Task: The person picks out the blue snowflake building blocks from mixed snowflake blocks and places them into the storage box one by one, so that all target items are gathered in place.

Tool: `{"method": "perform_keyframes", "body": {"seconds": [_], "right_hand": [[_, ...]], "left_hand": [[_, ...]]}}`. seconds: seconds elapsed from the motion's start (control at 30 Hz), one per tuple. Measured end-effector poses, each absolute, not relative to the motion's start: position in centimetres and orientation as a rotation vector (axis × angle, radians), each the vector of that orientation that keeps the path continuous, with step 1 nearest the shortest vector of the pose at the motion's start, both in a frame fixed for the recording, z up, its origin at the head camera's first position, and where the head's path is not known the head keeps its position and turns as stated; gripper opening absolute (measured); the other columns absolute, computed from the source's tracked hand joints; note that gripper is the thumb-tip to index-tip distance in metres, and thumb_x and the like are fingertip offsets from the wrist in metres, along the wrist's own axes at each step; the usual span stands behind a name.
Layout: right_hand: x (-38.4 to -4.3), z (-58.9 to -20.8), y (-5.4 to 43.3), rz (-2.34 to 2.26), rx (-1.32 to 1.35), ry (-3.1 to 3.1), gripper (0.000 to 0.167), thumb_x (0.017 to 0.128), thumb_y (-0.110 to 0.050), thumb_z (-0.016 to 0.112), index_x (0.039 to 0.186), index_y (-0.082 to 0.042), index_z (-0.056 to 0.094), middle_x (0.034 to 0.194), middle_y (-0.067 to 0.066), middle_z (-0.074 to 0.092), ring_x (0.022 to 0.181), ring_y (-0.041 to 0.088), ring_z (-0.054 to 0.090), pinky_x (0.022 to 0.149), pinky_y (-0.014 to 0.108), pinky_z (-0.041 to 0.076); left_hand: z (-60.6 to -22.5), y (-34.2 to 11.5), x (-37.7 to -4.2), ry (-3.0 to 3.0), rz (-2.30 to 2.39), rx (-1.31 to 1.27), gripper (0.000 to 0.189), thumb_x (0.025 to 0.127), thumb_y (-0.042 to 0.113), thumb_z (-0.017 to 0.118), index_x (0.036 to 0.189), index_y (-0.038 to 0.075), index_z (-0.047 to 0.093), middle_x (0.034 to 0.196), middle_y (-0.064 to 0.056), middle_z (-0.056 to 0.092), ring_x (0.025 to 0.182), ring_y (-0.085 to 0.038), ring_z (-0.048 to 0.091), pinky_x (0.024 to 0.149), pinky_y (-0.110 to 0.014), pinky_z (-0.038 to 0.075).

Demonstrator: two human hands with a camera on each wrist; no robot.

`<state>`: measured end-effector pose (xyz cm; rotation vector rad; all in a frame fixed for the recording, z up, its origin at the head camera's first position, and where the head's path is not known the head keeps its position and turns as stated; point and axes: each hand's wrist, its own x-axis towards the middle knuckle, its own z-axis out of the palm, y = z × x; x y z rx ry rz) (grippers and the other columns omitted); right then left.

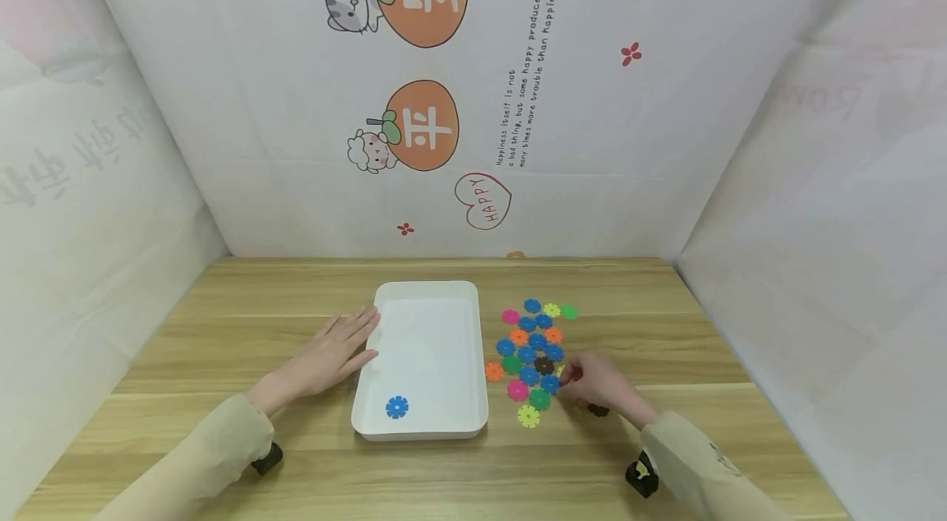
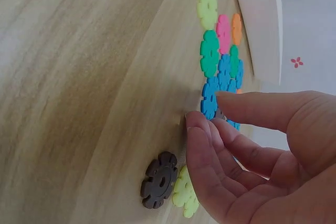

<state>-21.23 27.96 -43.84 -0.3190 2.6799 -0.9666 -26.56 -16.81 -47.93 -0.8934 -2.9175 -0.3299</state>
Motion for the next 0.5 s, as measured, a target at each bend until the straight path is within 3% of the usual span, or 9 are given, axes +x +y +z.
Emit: {"method": "perform_keyframes", "body": {"seconds": [0.3,0.5], "right_hand": [[-21.89,-44.43,27.62,-0.849,-0.269,2.765,0.014,0.081,-0.008,0.076,0.089,0.0,0.067,0.077,0.005,0.067,0.063,0.015,0.061,0.054,0.026,0.049],[-22.26,-44.73,27.27,-0.792,-0.289,2.812,0.021,0.077,-0.01,0.08,0.09,-0.002,0.065,0.078,0.002,0.063,0.07,0.013,0.053,0.059,0.023,0.045]], "left_hand": [[-47.93,-16.86,-26.56,-2.915,-0.329,-0.898,0.069,0.104,0.046,0.043,0.157,0.005,0.026,0.165,-0.012,0.025,0.153,-0.032,0.024,0.122,-0.061,0.019],[-47.86,-16.86,-26.56,-2.913,-0.313,-0.898,0.068,0.104,0.046,0.043,0.156,0.005,0.026,0.164,-0.013,0.026,0.153,-0.033,0.024,0.122,-0.061,0.019]]}}
